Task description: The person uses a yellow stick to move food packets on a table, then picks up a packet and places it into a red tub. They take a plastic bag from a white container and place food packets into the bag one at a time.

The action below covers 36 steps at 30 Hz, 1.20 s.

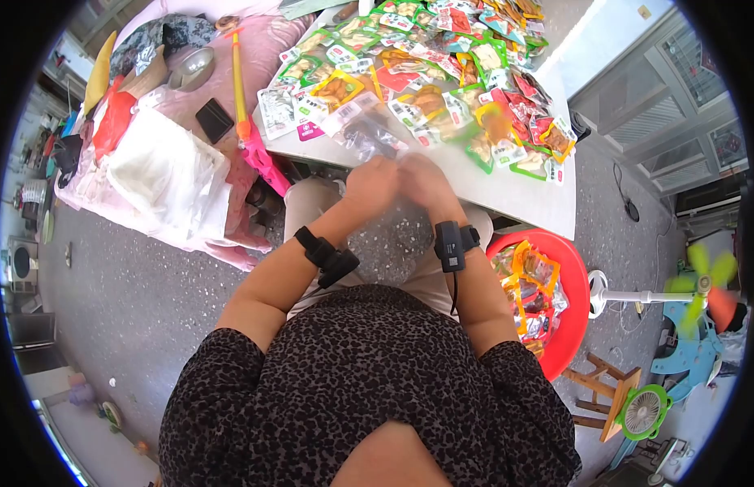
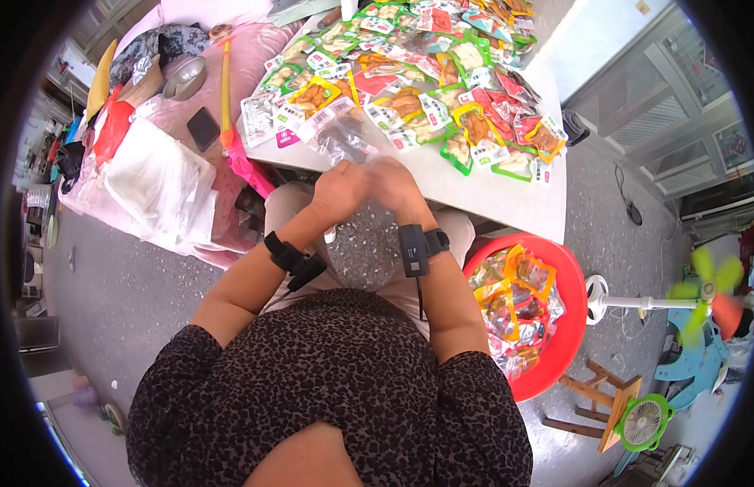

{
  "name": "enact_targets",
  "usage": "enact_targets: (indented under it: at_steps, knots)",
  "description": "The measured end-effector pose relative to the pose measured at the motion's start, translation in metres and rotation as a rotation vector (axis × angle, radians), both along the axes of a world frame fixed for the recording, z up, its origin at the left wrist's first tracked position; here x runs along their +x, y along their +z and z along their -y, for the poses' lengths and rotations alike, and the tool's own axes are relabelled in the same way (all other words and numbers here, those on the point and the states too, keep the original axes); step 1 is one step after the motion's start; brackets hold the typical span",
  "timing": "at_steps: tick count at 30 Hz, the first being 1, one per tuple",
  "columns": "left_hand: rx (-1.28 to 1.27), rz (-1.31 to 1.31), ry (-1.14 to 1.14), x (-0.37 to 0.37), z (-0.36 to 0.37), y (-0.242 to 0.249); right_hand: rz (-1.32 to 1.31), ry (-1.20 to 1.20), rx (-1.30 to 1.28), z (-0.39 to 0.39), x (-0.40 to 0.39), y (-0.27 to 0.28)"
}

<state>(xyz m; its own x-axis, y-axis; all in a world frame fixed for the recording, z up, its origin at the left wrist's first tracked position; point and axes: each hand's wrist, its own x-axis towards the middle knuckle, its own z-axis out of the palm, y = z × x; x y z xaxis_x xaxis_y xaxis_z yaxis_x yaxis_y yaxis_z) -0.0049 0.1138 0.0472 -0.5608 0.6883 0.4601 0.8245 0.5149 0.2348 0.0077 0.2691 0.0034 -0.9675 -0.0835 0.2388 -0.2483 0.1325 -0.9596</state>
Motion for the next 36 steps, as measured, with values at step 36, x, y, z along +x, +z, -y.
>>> enact_targets:
  at_steps: [36]
  knots:
    - [0.881, 1.096, -0.219, -0.054, 0.01, 0.081, -0.074, -0.227, 0.047, -0.023, 0.016, 0.142]
